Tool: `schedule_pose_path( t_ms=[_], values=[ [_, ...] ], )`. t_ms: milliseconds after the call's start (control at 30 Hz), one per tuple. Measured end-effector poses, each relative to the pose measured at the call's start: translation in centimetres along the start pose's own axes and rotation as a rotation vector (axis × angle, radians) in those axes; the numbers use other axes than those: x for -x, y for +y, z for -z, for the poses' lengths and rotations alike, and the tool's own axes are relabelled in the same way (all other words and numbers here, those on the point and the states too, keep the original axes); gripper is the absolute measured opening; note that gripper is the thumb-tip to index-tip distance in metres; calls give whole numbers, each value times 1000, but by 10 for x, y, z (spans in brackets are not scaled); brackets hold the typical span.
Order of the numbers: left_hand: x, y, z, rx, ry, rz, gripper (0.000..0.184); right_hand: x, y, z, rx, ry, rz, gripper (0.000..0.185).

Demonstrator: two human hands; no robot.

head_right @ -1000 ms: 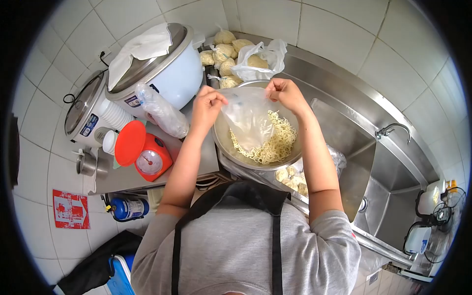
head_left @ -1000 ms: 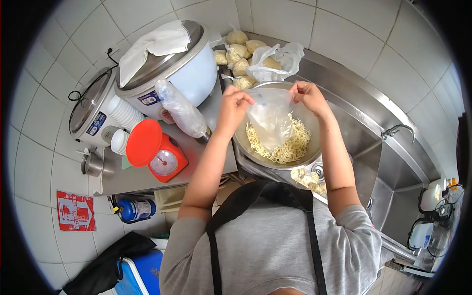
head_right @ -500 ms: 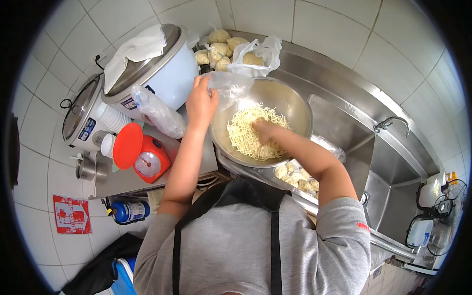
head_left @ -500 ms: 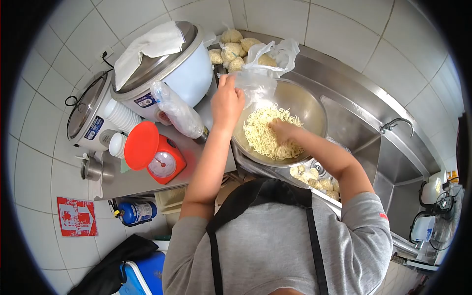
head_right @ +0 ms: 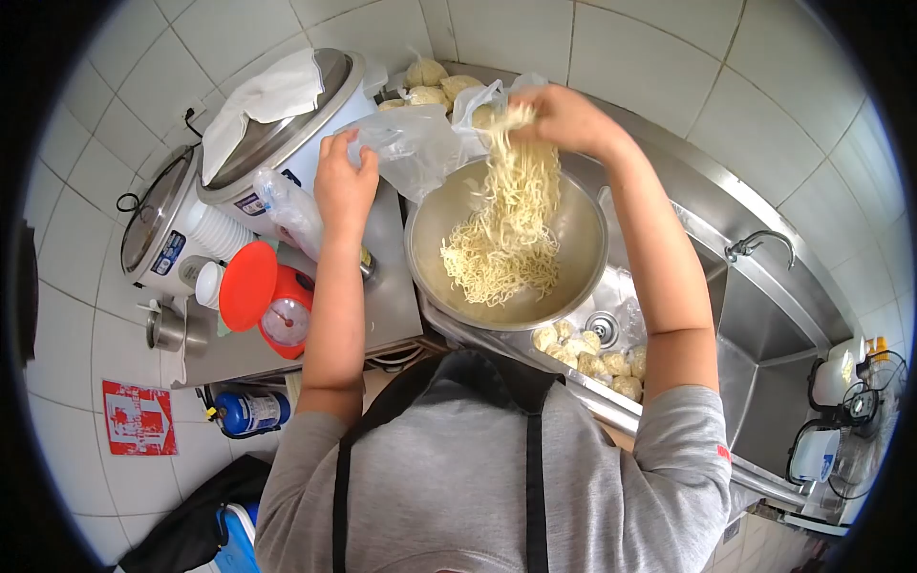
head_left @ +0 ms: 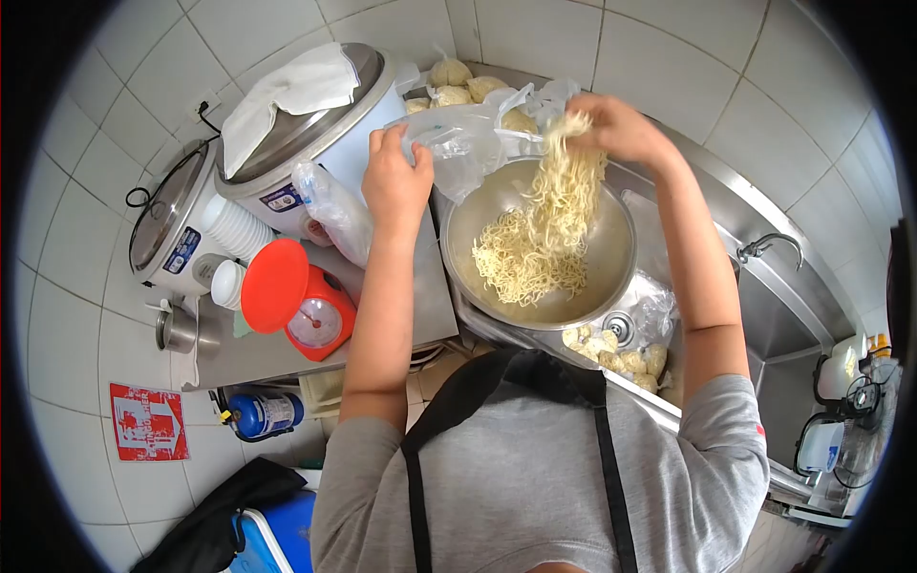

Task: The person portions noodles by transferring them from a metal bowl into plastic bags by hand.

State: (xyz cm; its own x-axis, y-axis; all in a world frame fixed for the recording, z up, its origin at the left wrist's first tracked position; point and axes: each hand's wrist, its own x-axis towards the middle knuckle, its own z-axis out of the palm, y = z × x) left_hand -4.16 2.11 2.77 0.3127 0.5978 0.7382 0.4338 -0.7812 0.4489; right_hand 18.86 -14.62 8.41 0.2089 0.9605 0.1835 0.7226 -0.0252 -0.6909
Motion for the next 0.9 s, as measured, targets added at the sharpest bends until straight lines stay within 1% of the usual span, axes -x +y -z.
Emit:
schedule_pose_path(
  t_ms=[33, 67, 100, 167, 200, 300, 333, 433, 500, 567, 600, 633, 700, 767, 867, 900],
  values=[
    [0, 0, -1, 12, 17, -22, 28, 1, -7, 4, -118, 84, -20, 28],
    [1, -1, -2, 22, 32, -41, 28, -1, -10, 2, -56, 157, 162, 24],
    [2, -2, -1, 28, 46, -63, 28, -1, -17, 4, -44, 202, 117, 23],
    [1, 0, 1, 27, -23, 22, 28, 0, -37, 17, -17, 301, 32, 22],
    [1, 2, 0, 30, -58, 64, 28, -6, -32, 26, -162, 341, 34, 23],
    [4, -2, -3, 34, -36, 34, 27, -13, -26, 17, 6, 390, 121, 25],
    [4, -3, -3, 31, -30, 33, 27, -15, -24, 15, 76, 398, 193, 31],
    [4, -3, -3, 28, -14, 35, 27, -18, -11, -9, -103, 363, 47, 36],
    [5, -3, -1, 23, -10, 40, 26, -15, -11, -37, 97, 96, -213, 44],
    [5, -2, 1, 31, -14, 45, 26, -32, 48, -96, 431, -25, -192, 46],
    [5, -1, 1, 36, -17, 47, 26, -30, 41, -112, 424, -277, -222, 52],
    [7, 0, 0, 48, -26, 52, 26, -37, 59, -147, 525, -456, -245, 55],
    [10, 3, -2, 67, -39, 61, 26, -30, 82, -207, 552, -542, -185, 56],
    [12, 6, -4, 68, -62, 61, 26, -6, 81, -253, 763, -402, -29, 56],
    [16, 6, -3, 44, -77, 60, 25, -21, 112, -276, 761, -429, -29, 57],
    [15, 5, -1, 33, -75, 58, 25, -26, 105, -261, 658, -437, -65, 58]
  ],
)
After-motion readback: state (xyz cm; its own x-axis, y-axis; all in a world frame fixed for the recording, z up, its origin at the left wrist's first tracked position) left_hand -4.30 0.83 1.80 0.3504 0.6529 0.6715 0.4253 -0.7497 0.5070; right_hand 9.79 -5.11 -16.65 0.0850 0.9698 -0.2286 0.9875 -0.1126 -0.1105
